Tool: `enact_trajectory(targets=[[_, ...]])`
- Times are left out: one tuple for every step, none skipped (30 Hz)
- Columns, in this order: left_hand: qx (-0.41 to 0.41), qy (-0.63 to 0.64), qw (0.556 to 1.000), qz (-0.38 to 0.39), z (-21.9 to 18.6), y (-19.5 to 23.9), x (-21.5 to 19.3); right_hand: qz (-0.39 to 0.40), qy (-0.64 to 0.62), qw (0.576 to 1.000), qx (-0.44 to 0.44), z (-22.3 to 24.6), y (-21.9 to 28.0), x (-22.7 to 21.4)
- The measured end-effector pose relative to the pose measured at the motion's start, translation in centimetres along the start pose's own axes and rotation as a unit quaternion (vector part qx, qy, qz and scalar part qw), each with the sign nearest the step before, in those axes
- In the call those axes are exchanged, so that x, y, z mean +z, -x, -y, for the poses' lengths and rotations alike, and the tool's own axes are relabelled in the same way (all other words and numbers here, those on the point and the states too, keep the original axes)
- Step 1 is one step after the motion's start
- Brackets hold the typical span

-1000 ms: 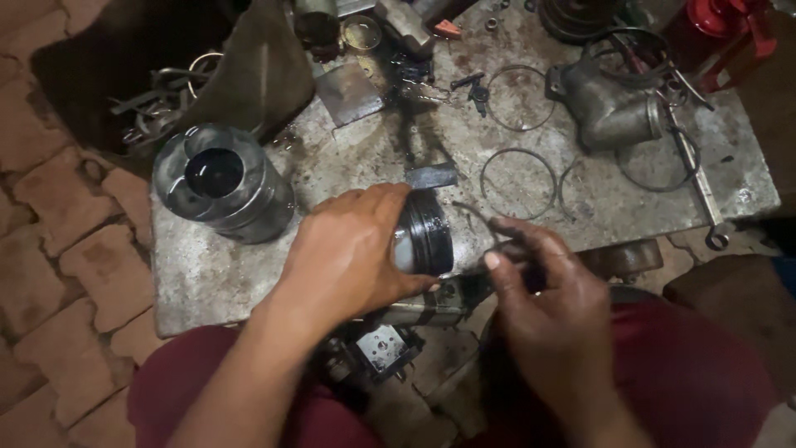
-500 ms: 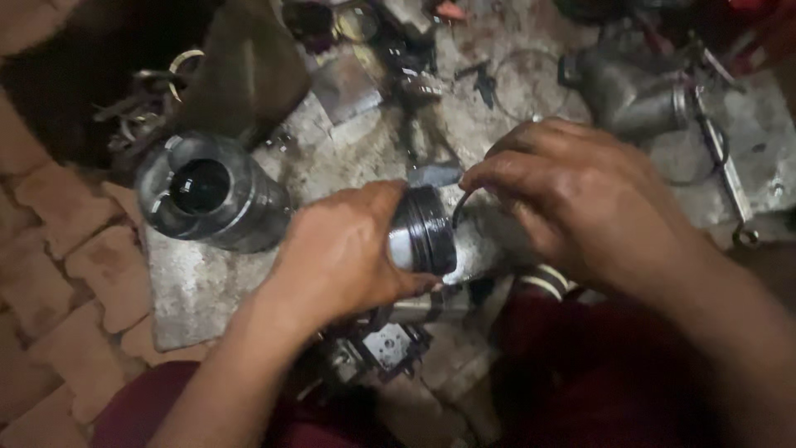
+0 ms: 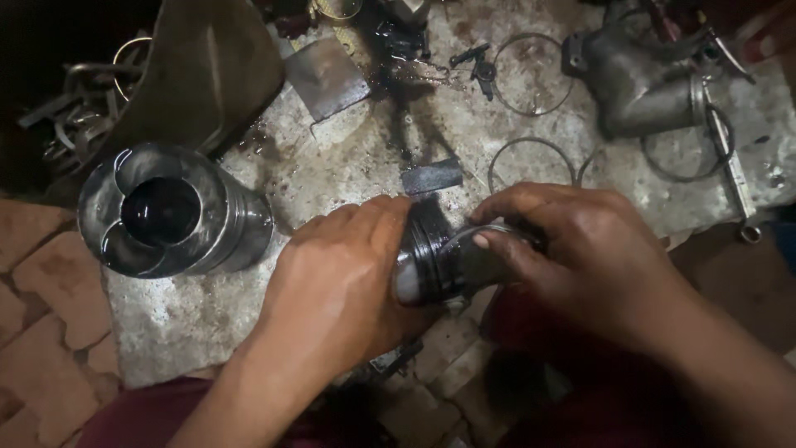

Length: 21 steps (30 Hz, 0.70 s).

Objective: The person installs metal rings onto an engine piston by hand and using a thin tool, then wipes the piston and their hands with a cloth.

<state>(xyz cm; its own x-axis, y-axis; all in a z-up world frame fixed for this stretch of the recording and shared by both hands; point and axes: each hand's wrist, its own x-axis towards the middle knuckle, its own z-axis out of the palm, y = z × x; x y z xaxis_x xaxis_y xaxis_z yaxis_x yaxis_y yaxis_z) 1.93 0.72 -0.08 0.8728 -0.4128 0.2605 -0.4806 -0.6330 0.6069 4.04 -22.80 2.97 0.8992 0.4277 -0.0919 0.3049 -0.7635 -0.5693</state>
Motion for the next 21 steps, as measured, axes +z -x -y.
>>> enact_trajectory(targets=[[0.004,-0.007,1.000,0.009,0.1,0.0,0.0,-0.014,-0.004,1.000,-0.028,0.1,0.2,0.0],[0.007,-0.017,1.000,0.018,0.1,0.1,0.0,-0.031,0.010,0.999,-0.032,0.3,0.4,0.1],[0.010,-0.026,0.999,0.028,0.0,0.2,0.0,-0.048,0.023,0.998,-0.037,0.6,0.6,0.2],[0.010,-0.025,0.999,0.022,0.0,0.2,-0.1,-0.065,0.036,0.996,-0.042,0.8,0.8,0.2],[0.009,-0.023,1.000,0.016,0.0,0.2,-0.1,-0.065,0.042,0.996,-0.047,1.0,0.9,0.3],[0.008,-0.022,1.000,0.011,-0.1,0.2,-0.1,-0.064,0.048,0.995,-0.052,1.2,1.0,0.5],[-0.004,-0.026,0.999,0.018,-0.2,0.2,0.0,-0.064,0.054,0.995,-0.056,1.2,1.1,0.6],[-0.016,-0.030,0.999,0.027,-0.2,0.2,0.1,-0.058,0.051,0.996,-0.035,1.3,1.3,0.7],[-0.028,-0.034,0.998,0.035,-0.2,0.1,0.1,-0.053,0.048,0.997,-0.014,1.3,1.5,0.9],[-0.033,-0.039,0.998,0.042,-0.2,0.2,0.2,-0.046,0.044,0.998,0.009,1.4,1.7,1.1],[-0.037,-0.043,0.997,0.049,-0.3,0.2,0.2,-0.047,0.040,0.998,0.005,1.5,1.9,1.3],[-0.040,-0.048,0.996,0.056,-0.3,0.2,0.2,-0.049,0.036,0.998,0.001,1.5,2.0,1.4],[-0.034,-0.053,0.997,0.047,-0.4,0.3,0.3,-0.050,0.033,0.998,-0.003,1.6,2.0,1.4],[-0.026,-0.056,0.997,0.039,-0.4,0.2,0.2,-0.052,0.041,0.998,-0.013,1.7,2.0,1.3],[-0.019,-0.059,0.998,0.030,-0.4,0.1,0.2,-0.054,0.049,0.997,-0.023,1.7,1.9,1.2],[-0.027,-0.055,0.997,0.040,-0.5,0.0,0.2,-0.055,0.057,0.996,-0.032,1.8,1.8,1.0],[-0.034,-0.050,0.997,0.050,-0.4,-0.1,0.1,-0.055,0.051,0.997,-0.030,1.8,1.6,0.7],[-0.044,-0.045,0.996,0.059,-0.4,-0.1,0.1,-0.053,0.046,0.997,-0.028,1.8,1.4,0.4],[-0.046,-0.053,0.995,0.070,-0.3,-0.2,0.1,-0.052,0.040,0.998,-0.026,1.8,1.3,0.1],[-0.048,-0.060,0.994,0.080,-0.3,-0.2,0.2,-0.089,0.105,0.988,-0.062,1.8,1.4,-0.3],[-0.051,-0.067,0.992,0.091,-0.2,-0.1,0.3,-0.126,0.169,0.972,-0.100,1.7,1.7,-0.8]])
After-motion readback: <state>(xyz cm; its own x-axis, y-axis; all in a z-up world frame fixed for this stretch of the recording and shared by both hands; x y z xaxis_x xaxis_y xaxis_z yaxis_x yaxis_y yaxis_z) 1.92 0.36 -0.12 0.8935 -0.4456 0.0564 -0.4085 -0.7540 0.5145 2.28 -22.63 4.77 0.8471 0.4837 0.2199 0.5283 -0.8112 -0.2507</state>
